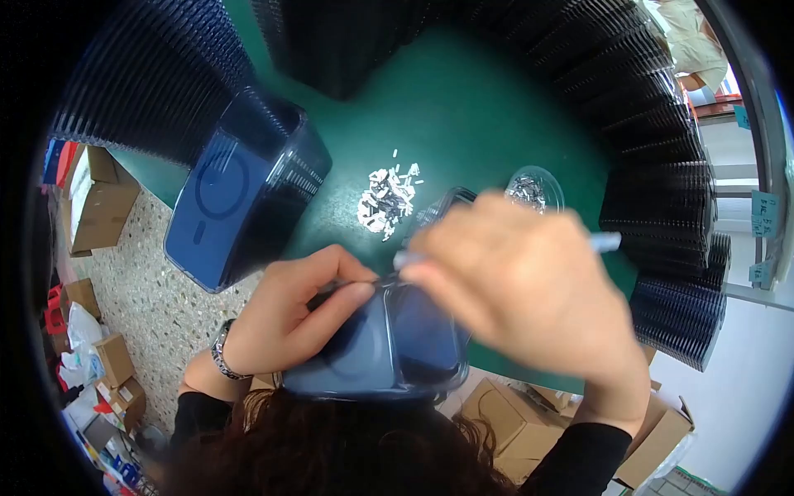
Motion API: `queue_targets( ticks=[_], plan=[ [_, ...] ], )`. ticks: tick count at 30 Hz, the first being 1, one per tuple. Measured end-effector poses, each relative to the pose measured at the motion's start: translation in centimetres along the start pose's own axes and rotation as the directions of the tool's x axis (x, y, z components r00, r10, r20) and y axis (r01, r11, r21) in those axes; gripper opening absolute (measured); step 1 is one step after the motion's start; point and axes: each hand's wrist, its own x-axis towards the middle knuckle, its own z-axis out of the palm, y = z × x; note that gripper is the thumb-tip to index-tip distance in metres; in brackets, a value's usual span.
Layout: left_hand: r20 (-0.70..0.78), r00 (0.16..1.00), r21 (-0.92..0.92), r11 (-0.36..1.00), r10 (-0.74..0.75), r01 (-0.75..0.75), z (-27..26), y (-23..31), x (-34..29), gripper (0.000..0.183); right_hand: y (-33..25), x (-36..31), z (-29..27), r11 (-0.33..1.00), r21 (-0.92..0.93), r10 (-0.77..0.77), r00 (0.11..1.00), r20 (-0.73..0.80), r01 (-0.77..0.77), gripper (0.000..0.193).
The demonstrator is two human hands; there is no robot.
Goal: Assembling magnetic components and rings onto phone cases in a factory setting.
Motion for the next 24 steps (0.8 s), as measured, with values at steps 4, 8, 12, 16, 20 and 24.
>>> queue_targets(
  ticks=[4,8,12,16,20,24],
  plan=[
    [-0.080,0.992,-0.469,0.882,-0.097,0.049,0.6,-3.3,-1.3,0.016,7.8,4.9,2.7,0.947,0.288,0.175,0.980,-0.093,-0.142,0.026],
    [-0.054,0.972,-0.624,0.768,-0.228,0.146,2.2,-4.7,-2.8,0.010,14.5,7.2,9.4,0.991,0.137,-0.002,0.994,0.112,-0.013,0.022],
    [0.037,0.961,-0.605,0.759,-0.275,0.240,1.6,-5.2,-3.2,0.010,14.7,9.8,12.3,0.985,0.172,-0.054,0.985,0.161,0.026,0.023],
    [0.074,0.958,-0.587,0.764,-0.279,0.268,1.3,-5.3,-2.9,0.011,14.1,10.9,12.9,0.995,0.035,-0.101,0.972,0.212,0.096,0.020],
    [-0.031,0.985,-0.545,0.829,-0.171,0.127,0.9,-5.1,-2.2,0.013,14.0,11.1,12.9,0.989,-0.042,-0.128,0.964,0.231,0.141,0.016],
    [-0.166,0.972,-0.502,0.862,-0.166,0.061,1.4,-4.7,-1.6,0.016,14.5,10.5,12.8,0.991,-0.033,-0.116,0.964,0.238,0.127,0.016]
  ],
)
